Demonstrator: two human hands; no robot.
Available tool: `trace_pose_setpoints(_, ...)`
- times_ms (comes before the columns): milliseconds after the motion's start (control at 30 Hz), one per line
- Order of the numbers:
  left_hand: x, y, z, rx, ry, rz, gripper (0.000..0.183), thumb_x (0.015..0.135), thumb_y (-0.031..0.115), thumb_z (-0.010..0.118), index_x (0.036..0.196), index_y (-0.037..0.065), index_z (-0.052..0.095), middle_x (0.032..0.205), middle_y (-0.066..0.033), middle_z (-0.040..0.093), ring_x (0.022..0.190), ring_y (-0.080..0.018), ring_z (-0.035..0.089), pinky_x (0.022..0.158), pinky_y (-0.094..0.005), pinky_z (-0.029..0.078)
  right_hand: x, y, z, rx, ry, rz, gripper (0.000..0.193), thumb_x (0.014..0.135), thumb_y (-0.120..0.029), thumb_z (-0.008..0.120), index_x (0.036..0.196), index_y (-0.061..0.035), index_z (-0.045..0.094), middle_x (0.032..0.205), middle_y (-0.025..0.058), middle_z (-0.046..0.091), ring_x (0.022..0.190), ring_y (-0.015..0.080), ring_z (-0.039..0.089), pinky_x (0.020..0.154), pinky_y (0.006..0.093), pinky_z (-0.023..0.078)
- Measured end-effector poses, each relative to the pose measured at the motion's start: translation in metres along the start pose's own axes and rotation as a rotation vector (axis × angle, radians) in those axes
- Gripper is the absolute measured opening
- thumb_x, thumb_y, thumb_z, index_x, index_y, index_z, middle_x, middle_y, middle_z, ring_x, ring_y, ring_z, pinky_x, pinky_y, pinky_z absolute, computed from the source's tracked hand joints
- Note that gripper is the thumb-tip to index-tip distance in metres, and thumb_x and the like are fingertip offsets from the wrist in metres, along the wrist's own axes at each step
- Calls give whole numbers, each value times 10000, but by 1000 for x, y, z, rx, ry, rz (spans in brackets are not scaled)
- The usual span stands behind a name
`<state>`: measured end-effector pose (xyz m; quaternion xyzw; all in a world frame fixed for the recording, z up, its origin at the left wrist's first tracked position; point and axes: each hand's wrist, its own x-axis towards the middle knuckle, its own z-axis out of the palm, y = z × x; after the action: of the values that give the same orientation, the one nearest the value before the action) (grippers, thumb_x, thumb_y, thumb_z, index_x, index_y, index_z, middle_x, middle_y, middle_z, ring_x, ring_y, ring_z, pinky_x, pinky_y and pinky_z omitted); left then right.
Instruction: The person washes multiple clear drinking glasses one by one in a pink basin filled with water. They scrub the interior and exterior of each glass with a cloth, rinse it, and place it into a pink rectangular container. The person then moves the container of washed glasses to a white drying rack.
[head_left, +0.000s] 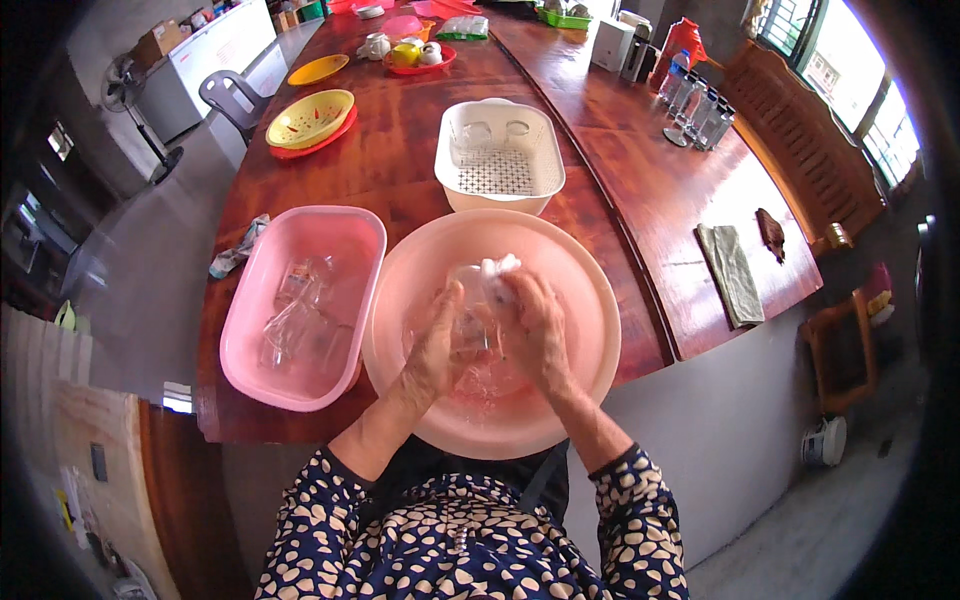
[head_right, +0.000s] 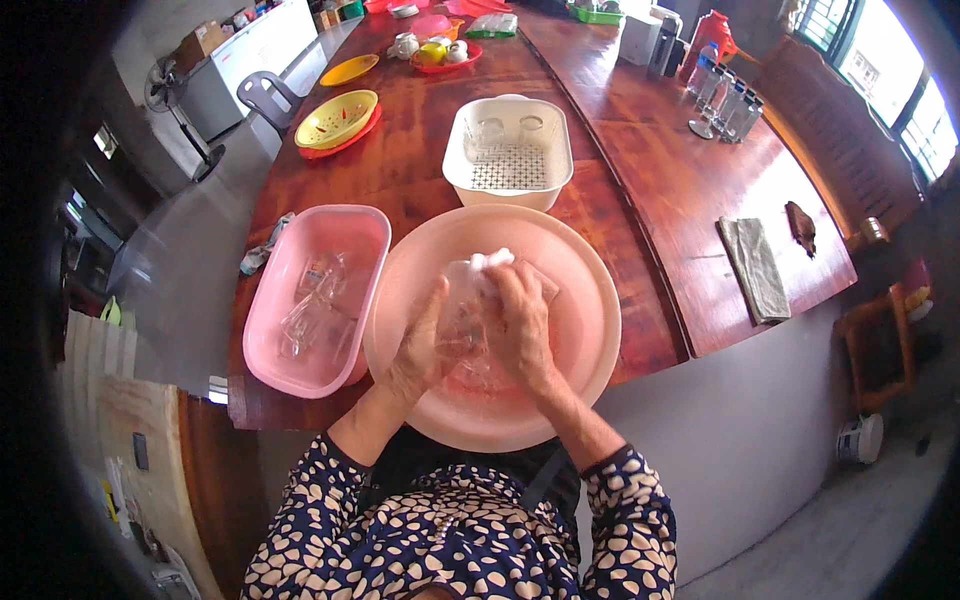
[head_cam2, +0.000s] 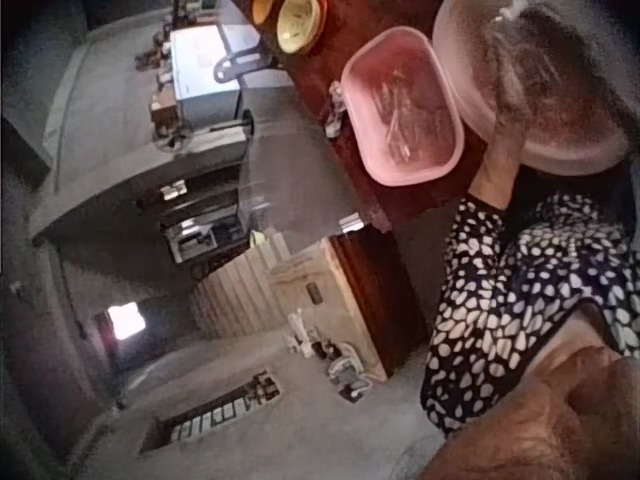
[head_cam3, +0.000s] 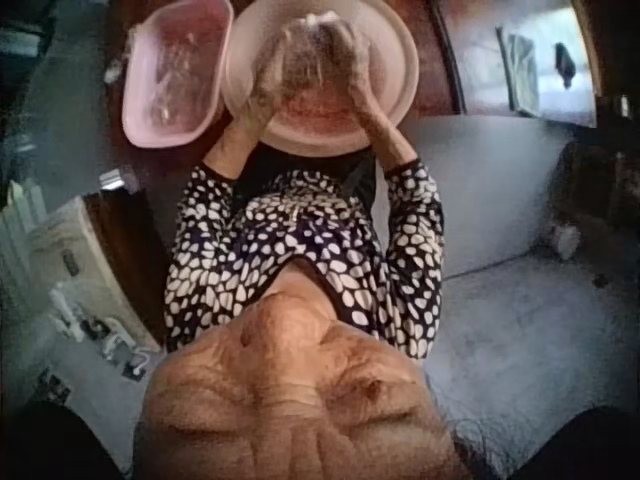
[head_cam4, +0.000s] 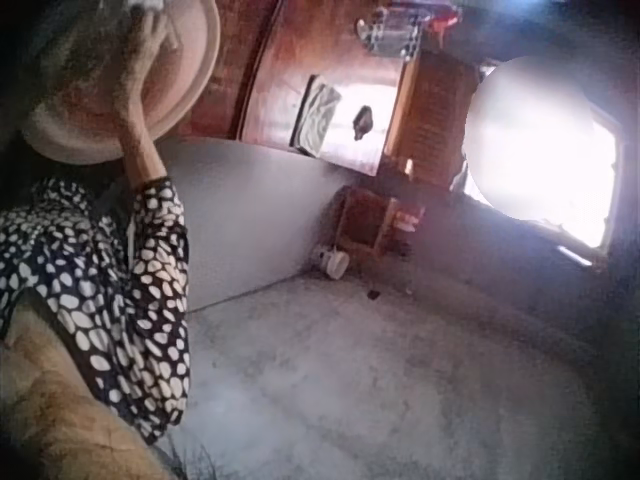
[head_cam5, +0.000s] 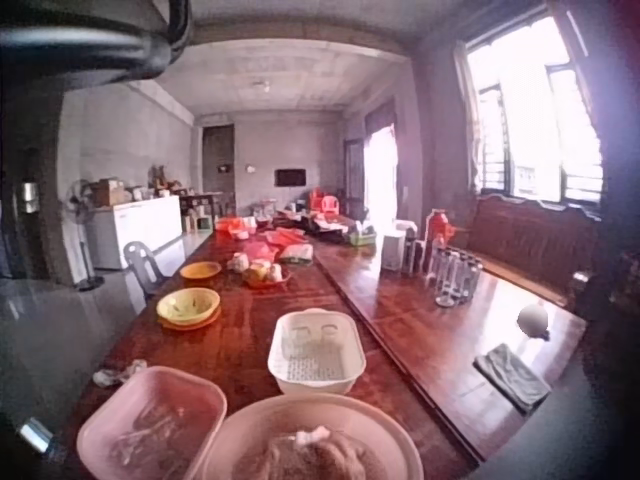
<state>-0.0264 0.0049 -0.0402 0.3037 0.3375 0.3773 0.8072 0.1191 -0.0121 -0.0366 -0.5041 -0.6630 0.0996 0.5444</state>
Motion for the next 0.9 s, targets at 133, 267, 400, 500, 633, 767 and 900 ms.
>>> trace_pose_setpoints(133,7,-10,-17,-305,-86,21,503,951,507,409,1268,122,474,1112,-65,586,968,-171,600,756,-309,536,-40,-28,-3,124,-24,103,301,783,92,549,1065,-13,566,1065,157,573,963,283,582,758,334,496)
trace_pose_setpoints(267,-2,-8,-8,-249,-75,-39,469,946,464,461,1276,130,465,1135,-49,578,997,-169,591,764,-318,534,-33,-19,-6,93,-50,96,325,793,39,582,1109,-30,557,1148,185,560,1062,349,550,847,377,489)
trace_pose_setpoints(400,-14,-2,6,-16,-152,121,412,957,426,464,1273,162,469,1153,-17,562,986,-134,588,750,-297,529,-13,-13,-7,160,-28,232,317,805,20,599,1117,-23,572,1170,183,570,1099,333,547,898,371,475)
trace_pose_setpoints(500,-9,-7,0,-129,-100,88,401,933,379,542,1228,113,485,1104,-41,576,941,-137,601,715,-285,554,-14,-22,-15,122,-85,129,283,818,31,585,1096,-22,605,1233,201,548,1180,344,513,962,386,441)
trace_pose_setpoints(633,-14,-2,6,-200,-173,128,425,966,419,450,1266,118,467,1142,-39,568,989,-146,586,747,-297,541,-41,-42,-13,30,-123,-15,348,805,46,577,1149,-11,587,1270,219,521,1219,382,473,1009,420,397)
trace_pose_setpoints(767,-16,-6,-1,-47,-118,58,483,971,414,434,1319,79,421,1233,-59,514,1124,-166,521,926,-323,469,-15,-24,-9,15,-74,-69,423,813,33,561,1232,-16,530,1277,226,511,1228,385,458,1025,418,375)
trace_pose_setpoints(900,-8,-6,6,-27,-121,296,462,929,398,537,1279,124,412,1145,-44,533,1037,-160,545,841,-333,504,-8,-24,-15,156,-169,332,325,867,9,501,1187,-5,554,1143,197,593,1064,302,584,899,346,459)
